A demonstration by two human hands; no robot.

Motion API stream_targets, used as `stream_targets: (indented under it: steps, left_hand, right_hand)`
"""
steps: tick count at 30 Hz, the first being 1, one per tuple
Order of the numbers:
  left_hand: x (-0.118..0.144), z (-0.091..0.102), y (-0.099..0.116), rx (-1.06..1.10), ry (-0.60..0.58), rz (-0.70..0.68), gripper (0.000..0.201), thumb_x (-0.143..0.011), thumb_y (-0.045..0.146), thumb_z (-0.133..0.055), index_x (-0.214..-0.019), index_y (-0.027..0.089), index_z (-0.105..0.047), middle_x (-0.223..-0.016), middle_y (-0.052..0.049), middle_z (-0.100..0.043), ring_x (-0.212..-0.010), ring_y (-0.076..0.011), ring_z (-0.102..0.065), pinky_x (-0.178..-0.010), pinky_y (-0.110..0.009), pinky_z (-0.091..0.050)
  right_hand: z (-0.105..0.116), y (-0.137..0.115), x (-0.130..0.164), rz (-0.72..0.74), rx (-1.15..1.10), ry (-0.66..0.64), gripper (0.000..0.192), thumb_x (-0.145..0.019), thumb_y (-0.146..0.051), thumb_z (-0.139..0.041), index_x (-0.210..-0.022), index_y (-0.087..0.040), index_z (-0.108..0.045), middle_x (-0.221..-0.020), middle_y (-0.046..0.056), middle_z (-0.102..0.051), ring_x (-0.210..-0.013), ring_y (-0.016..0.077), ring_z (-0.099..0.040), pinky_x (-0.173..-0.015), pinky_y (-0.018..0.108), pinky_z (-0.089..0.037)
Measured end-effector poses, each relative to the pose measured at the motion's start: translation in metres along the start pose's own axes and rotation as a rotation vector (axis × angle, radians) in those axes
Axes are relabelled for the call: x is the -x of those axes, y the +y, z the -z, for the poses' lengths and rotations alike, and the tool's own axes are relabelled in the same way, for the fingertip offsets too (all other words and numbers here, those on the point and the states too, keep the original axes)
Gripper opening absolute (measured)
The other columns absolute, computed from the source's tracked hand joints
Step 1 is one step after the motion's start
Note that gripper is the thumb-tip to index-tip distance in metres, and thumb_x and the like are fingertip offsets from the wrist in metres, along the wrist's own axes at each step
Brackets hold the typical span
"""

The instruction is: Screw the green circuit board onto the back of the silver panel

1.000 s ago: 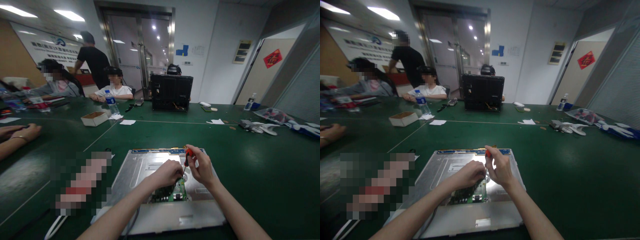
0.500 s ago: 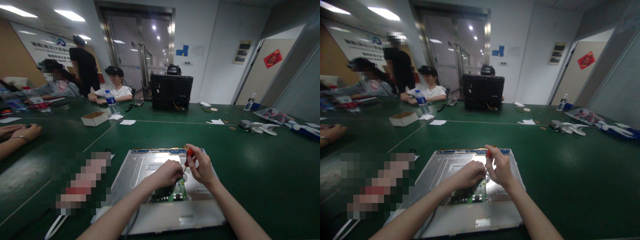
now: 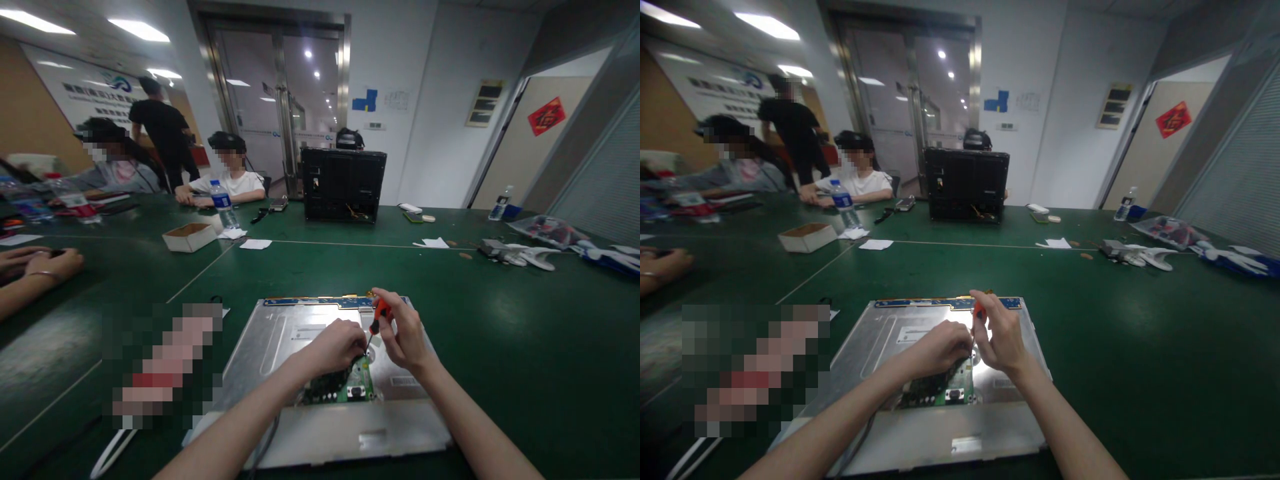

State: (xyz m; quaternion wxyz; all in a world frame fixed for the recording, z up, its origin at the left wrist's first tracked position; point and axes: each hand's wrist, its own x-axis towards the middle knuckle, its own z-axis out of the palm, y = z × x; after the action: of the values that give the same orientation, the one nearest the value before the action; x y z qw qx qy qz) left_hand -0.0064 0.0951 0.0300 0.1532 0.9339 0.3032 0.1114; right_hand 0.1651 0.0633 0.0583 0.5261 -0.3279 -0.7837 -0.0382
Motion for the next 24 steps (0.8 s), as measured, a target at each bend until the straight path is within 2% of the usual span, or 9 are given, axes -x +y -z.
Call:
stream_targets:
  steps: [4,8,12,15,19,21,24]
  left_hand:
    - [0.0008,0.0015,0.0026,-0.009,0.010,0.009,0.015,-0.076,0.007,-0.058,-0.077,0.016,-0.069,-0.073,-0.004,-0.068,-0.071,-0.0180,-0.062,-0.065,-0.024,-0.042]
    - [0.0008,0.0009,0.0008,0.036,0.014,-0.014,0.019,-0.076,0.005,-0.057,-0.085,0.016,-0.070,-0.081,-0.004,-0.071,-0.076,-0.0181,-0.064,-0.069,-0.025,-0.044]
    - [0.0002,0.0002,-0.0012,0.080,-0.005,-0.004,0.018,-0.076,0.004,-0.057,-0.082,0.015,-0.069,-0.081,-0.004,-0.071,-0.073,-0.0170,-0.063,-0.067,-0.023,-0.043]
    - [0.0001,0.0007,-0.0008,0.066,-0.007,-0.011,0.015,-0.076,0.005,-0.058,-0.081,0.014,-0.069,-0.081,-0.005,-0.071,-0.073,-0.0171,-0.063,-0.066,-0.023,-0.042]
    - [0.0002,0.0013,0.0003,0.012,0.003,-0.013,0.012,-0.078,0.008,-0.058,-0.078,0.015,-0.068,-0.076,-0.004,-0.068,-0.072,-0.0177,-0.061,-0.065,-0.024,-0.041]
    - [0.0001,0.0007,0.0001,-0.003,0.004,-0.008,0.012,-0.078,0.009,-0.058,-0.076,0.015,-0.068,-0.074,-0.004,-0.067,-0.071,-0.0178,-0.061,-0.065,-0.024,-0.041]
    - [0.0002,-0.0010,-0.0016,0.003,0.003,-0.015,0.014,-0.076,0.007,-0.058,-0.079,0.016,-0.068,-0.077,-0.004,-0.068,-0.073,-0.0180,-0.062,-0.066,-0.024,-0.042]
  right_hand:
    - [-0.0013,-0.0003,-0.0004,0.002,0.031,0.019,0.038,-0.087,-0.014,-0.039,-0.125,-0.019,-0.045,-0.081,0.002,-0.059,-0.058,0.0126,-0.054,-0.053,0.025,-0.047]
    - [-0.0058,0.0039,0.0017,0.026,0.057,0.074,0.034,-0.088,-0.017,-0.051,-0.121,-0.021,-0.045,-0.073,-0.002,-0.054,-0.051,0.0096,-0.048,-0.047,0.021,-0.041]
    - [-0.0084,0.0085,0.0043,0.047,0.078,0.099,0.030,-0.088,-0.025,-0.058,-0.116,-0.023,-0.046,-0.070,-0.004,-0.051,-0.050,0.0086,-0.044,-0.045,0.019,-0.038]
    - [-0.0066,0.0074,0.0041,0.038,0.066,0.069,0.029,-0.090,-0.026,-0.056,-0.117,-0.022,-0.047,-0.074,-0.001,-0.054,-0.054,0.0100,-0.048,-0.046,0.020,-0.041]
    - [-0.0035,0.0024,0.0026,-0.008,0.018,0.032,0.033,-0.091,-0.018,-0.043,-0.124,-0.020,-0.046,-0.092,0.007,-0.061,-0.067,0.0134,-0.058,-0.051,0.022,-0.048]
    - [-0.0038,0.0015,0.0026,-0.017,0.018,0.045,0.035,-0.090,-0.015,-0.041,-0.124,-0.020,-0.045,-0.092,0.006,-0.061,-0.063,0.0123,-0.058,-0.051,0.022,-0.049]
    - [-0.0061,0.0028,0.0029,0.000,0.034,0.085,0.032,-0.089,-0.017,-0.049,-0.120,-0.020,-0.045,-0.083,0.001,-0.058,-0.052,0.0086,-0.050,-0.046,0.020,-0.044]
